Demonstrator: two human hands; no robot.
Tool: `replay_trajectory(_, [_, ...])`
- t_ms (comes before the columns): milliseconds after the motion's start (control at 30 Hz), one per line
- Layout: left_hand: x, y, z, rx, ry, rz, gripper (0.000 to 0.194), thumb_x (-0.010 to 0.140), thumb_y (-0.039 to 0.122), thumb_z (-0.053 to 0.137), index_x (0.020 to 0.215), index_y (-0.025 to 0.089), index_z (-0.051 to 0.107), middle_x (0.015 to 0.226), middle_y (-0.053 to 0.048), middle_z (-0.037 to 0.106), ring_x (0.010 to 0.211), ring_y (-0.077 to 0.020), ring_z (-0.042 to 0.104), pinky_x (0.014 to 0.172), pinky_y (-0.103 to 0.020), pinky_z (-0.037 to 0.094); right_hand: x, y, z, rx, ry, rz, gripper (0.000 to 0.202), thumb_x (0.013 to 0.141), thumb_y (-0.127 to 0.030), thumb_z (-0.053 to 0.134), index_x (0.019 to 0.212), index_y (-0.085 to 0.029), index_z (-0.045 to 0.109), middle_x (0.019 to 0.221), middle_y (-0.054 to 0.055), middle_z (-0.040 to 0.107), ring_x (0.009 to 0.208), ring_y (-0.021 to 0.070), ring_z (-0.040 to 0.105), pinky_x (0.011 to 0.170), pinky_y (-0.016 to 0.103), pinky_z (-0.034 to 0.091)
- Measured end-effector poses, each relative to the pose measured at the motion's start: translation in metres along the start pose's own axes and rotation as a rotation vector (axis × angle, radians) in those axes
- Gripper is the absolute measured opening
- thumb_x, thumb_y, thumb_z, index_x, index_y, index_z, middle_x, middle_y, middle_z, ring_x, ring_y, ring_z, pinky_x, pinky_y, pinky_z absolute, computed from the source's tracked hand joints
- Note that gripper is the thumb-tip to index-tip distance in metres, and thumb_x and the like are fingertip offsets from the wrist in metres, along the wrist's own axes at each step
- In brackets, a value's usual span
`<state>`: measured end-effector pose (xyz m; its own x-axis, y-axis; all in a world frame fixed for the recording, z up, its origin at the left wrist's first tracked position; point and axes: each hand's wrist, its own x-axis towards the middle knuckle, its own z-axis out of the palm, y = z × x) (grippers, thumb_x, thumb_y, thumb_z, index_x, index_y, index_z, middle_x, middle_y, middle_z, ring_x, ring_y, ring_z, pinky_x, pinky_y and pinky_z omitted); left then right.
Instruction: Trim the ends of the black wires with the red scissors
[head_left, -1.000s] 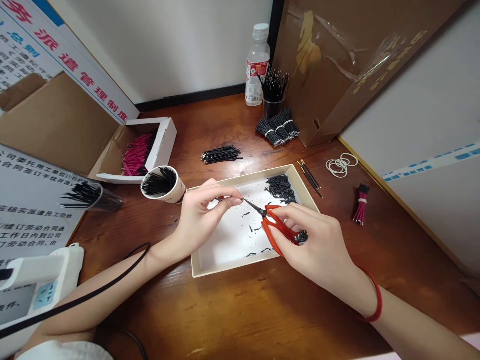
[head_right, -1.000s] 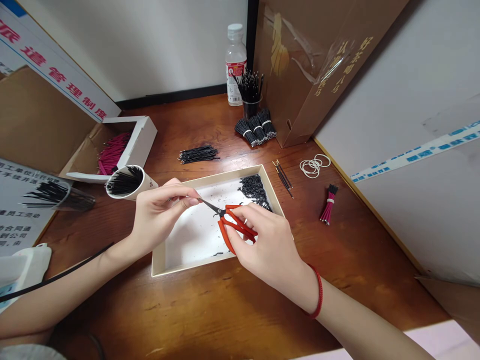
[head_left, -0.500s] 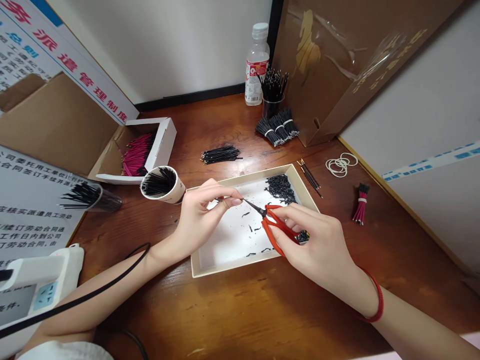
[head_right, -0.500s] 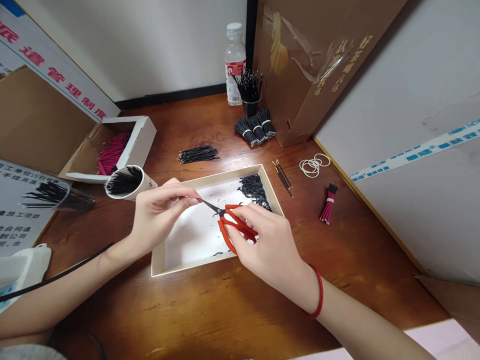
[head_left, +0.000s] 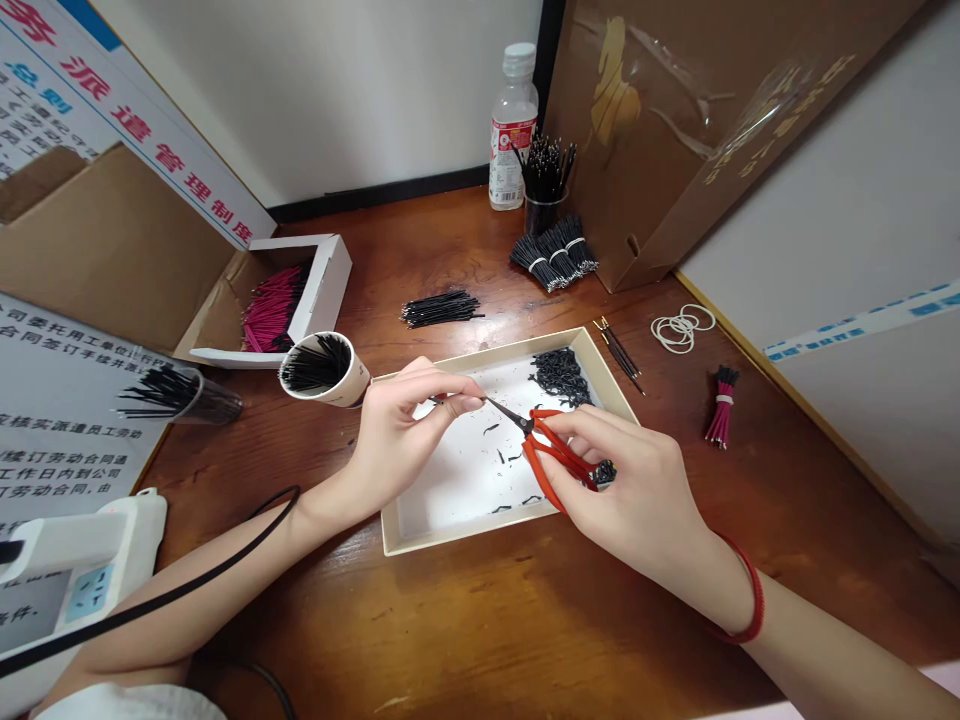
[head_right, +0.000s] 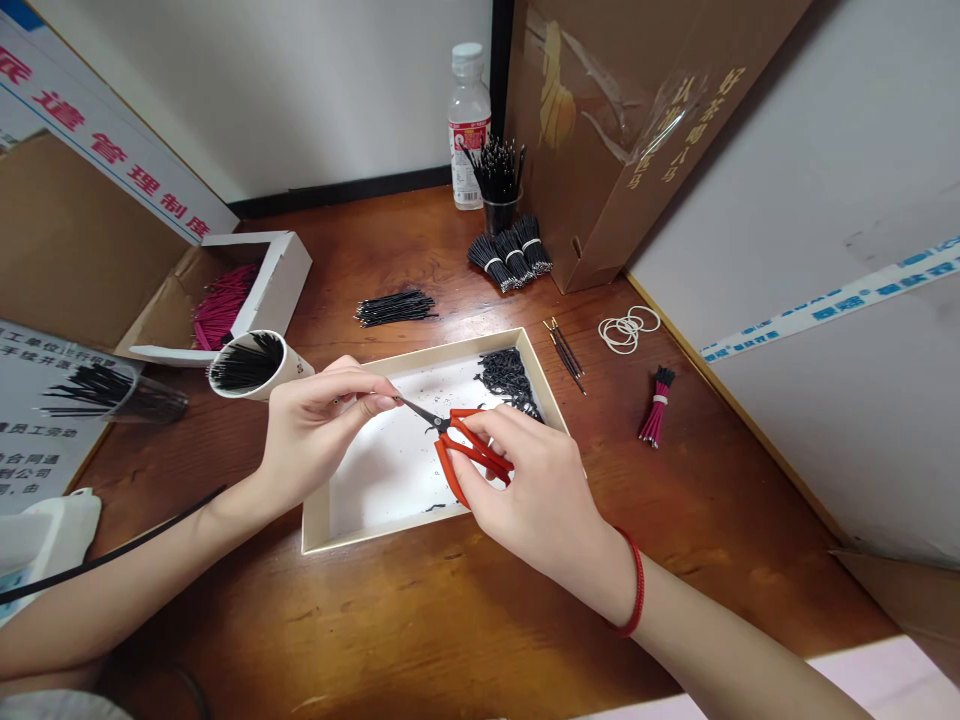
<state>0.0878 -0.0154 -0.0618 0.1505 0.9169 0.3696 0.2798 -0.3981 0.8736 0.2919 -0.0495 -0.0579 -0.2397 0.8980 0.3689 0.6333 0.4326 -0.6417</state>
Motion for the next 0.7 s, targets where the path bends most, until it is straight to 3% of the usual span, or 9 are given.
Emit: replay_trajectory(700, [-0.0002,0.0004,0.0003,0.017,-0.012,-0.009,0.013,0.082,0.012,0.068,0.075,0.02,0.075,0.072,-0.002,0.074,0.065,-0.0148,0.057,0.063,-0.03,0.045,0.0001,-0.0002,-0.0003,0.001,-0.009,0.015,0.005,0.082,-0.016,0.061,0.082,-0.02,0.064,0.063,-0.003,0.059,0.053,0.0093,0.05,0.05,0.022,0.043])
